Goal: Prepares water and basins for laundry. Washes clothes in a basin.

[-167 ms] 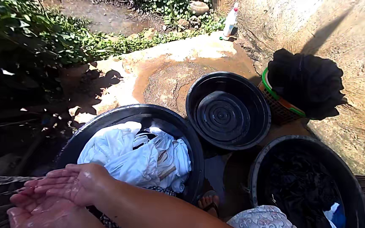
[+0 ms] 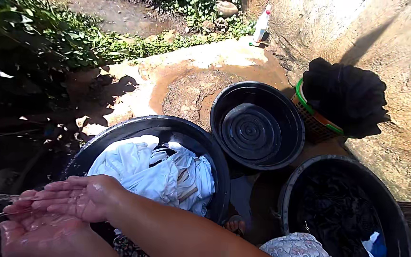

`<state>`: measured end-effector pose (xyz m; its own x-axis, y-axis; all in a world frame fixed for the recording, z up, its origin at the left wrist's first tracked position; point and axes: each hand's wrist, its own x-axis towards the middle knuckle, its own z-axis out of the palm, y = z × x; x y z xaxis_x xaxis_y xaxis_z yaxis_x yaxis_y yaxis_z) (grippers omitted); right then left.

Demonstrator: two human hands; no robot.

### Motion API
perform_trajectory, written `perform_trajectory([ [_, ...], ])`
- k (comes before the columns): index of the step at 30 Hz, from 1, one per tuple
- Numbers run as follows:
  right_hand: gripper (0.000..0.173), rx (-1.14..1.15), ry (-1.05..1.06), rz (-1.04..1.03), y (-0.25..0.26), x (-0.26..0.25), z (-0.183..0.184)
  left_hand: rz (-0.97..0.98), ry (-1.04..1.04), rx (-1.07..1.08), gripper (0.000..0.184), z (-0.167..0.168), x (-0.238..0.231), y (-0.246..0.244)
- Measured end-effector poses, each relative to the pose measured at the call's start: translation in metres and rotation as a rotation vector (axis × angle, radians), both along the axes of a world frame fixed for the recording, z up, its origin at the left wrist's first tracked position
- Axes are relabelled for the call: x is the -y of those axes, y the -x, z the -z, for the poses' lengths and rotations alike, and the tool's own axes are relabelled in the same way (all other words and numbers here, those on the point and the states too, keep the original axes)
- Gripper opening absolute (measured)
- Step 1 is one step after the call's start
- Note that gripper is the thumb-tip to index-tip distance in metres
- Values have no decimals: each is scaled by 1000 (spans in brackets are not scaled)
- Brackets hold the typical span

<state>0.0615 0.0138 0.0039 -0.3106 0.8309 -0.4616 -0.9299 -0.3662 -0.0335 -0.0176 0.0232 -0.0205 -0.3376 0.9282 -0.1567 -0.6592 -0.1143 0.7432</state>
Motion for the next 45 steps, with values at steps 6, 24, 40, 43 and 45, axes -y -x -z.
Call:
perform_trajectory([
  [6,53,-88,-287,114,-57,0,-12,155,-155,13,49,-36,-18,-55],
  [24,40,1891,1024,-390,-453,263,43,1334,-209,-1743,80,99,220,-311],
  [40,51,1307,1256,294,-487,351,115,1215,-193,-1825,91,123,241,-290],
  [43,40,1432,1277,335,-493,348,110,1192,-183,-1770,110,123,238,-289],
  [45,41,1614,1282,308,-500,345,111,1200,-140,-1773,122,121,242,-288],
])
